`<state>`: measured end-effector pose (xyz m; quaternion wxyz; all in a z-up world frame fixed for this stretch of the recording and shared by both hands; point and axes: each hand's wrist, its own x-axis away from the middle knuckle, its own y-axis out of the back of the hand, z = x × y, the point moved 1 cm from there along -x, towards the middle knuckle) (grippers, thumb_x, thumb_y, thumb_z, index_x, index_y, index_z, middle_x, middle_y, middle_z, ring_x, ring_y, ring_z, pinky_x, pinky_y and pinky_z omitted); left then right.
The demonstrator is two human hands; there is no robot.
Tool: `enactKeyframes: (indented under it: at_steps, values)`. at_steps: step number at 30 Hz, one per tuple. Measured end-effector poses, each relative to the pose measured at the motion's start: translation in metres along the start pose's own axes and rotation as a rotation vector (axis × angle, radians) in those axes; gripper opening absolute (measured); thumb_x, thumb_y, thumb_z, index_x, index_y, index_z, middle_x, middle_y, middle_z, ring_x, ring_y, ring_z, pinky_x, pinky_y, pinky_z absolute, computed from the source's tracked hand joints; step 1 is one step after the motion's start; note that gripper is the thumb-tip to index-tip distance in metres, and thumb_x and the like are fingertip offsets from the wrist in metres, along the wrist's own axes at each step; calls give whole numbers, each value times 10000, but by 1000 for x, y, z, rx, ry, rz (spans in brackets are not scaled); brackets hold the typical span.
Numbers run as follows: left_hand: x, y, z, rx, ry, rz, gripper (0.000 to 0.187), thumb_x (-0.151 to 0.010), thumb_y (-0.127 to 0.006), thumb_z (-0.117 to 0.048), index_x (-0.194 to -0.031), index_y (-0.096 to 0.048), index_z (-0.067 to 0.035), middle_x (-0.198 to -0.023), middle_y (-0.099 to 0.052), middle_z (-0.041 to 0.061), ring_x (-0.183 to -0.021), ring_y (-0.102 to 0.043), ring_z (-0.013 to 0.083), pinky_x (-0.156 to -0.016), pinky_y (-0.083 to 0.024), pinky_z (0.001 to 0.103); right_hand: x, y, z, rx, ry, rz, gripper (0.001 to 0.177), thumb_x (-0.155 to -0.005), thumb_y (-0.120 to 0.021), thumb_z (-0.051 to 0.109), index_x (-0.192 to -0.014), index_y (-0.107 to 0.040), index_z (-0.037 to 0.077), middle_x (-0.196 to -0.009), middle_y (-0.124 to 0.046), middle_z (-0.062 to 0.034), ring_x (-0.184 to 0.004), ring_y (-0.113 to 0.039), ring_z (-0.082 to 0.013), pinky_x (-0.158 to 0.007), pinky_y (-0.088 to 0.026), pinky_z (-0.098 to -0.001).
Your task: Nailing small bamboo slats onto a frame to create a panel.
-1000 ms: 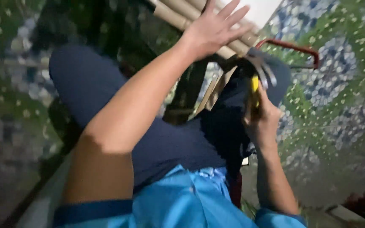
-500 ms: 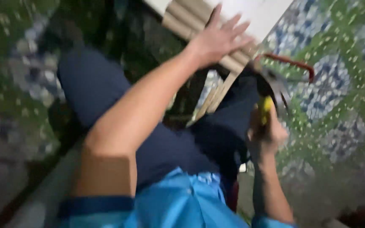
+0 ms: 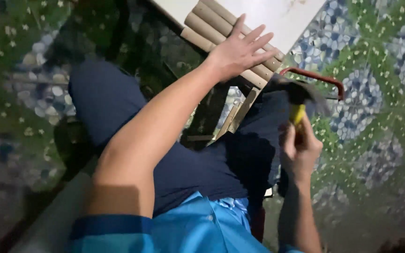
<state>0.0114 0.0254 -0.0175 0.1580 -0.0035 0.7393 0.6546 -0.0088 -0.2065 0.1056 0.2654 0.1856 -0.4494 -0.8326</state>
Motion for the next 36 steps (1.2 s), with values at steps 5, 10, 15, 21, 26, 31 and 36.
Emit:
enactKeyframes:
  at_steps: [5,10,15,21,26,31,36]
  values:
    - [-4,21,5,-111,5,216,1148,-565,-804,-163,-1418,-39,-236,-1460,-141,83,-1334,-122,248,-1029,-122,551,0,-10,0,-671,-472,-122,125,-930,-494,196,-964,-532,82,-771,-579,-18,-670,-564,-42,-507,-459,-155]
    - [-7,51,5,-102,12,403,1231,-494,-753,-492,-1406,15,-189,-1469,-58,71,-1337,-96,242,-1022,-126,574,6,-26,5,-762,-516,-120,82,-868,-571,160,-852,-510,108,-696,-478,25,-490,-388,-18,-405,-324,-161]
    - [3,40,17,-122,114,363,1265,-451,-798,-417,-1410,-4,-190,-1470,-90,48,-1336,-111,229,-1014,-165,580,17,-49,6,-732,-546,-117,119,-808,-625,130,-903,-554,135,-797,-572,54,-594,-464,-9,-451,-373,-137]
    - [31,24,30,-221,174,169,1165,-577,-837,-195,-1438,-52,-201,-1454,-128,73,-1310,-92,281,-953,-278,601,12,-81,6,-829,-681,-153,306,-760,-681,161,-868,-405,86,-608,-456,0,-443,-474,-95,-419,-405,-215]
    - [33,29,30,-161,233,82,920,-756,-739,16,-1433,-148,-182,-1432,-183,99,-1296,-145,287,-940,-265,620,13,-108,-23,-758,-613,-222,267,-769,-685,197,-753,-421,154,-691,-492,34,-618,-498,-36,-574,-426,-164]
    - [35,20,30,-115,243,49,826,-827,-674,38,-1435,-163,-189,-1437,-201,104,-1305,-141,294,-939,-223,665,7,-103,1,-981,-622,-159,284,-784,-650,122,-782,-367,145,-806,-599,-67,-697,-596,-104,-561,-453,-182]
    - [33,25,30,-120,261,94,1019,-699,-803,-18,-1437,-121,-188,-1450,-160,99,-1316,-104,294,-963,-209,659,5,-107,-6,-955,-526,-146,322,-790,-640,51,-787,-331,145,-826,-613,-68,-773,-643,-137,-597,-469,-199]
